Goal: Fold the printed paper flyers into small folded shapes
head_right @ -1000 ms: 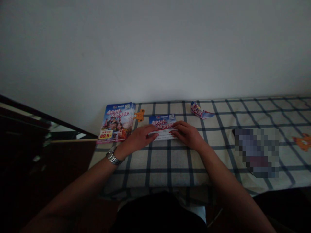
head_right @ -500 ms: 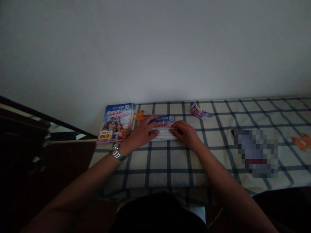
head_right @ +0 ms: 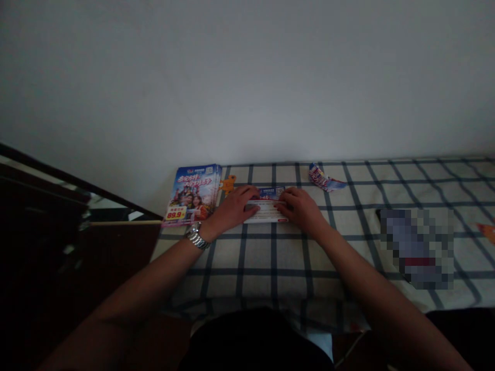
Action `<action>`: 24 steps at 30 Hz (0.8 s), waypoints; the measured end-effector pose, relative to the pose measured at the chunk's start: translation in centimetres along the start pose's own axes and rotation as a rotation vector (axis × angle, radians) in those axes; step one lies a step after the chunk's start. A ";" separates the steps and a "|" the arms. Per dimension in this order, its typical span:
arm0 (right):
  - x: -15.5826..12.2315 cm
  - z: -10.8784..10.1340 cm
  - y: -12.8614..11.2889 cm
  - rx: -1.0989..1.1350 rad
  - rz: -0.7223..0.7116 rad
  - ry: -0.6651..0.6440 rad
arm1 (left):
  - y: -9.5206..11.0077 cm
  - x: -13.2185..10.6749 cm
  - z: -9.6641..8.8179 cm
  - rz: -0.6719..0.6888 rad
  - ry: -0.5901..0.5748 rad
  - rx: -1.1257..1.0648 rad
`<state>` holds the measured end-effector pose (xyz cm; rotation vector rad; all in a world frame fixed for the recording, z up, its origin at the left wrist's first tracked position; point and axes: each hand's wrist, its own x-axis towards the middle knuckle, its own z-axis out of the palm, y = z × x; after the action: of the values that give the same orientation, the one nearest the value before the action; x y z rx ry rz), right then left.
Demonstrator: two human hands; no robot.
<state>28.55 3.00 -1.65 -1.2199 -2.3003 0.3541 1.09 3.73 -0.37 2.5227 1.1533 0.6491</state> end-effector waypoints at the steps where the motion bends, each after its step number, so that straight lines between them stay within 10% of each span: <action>1: 0.2 0.0 0.2 -0.028 -0.004 0.001 | -0.1 0.1 -0.1 -0.006 -0.002 0.002; 24: 2.0 0.0 0.2 -0.046 0.123 0.014 | -1.4 1.6 0.0 -0.108 0.014 0.098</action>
<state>27.75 4.82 -1.14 -1.3861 -2.2383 0.3365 1.17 5.88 -0.56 2.5179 1.3461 0.5981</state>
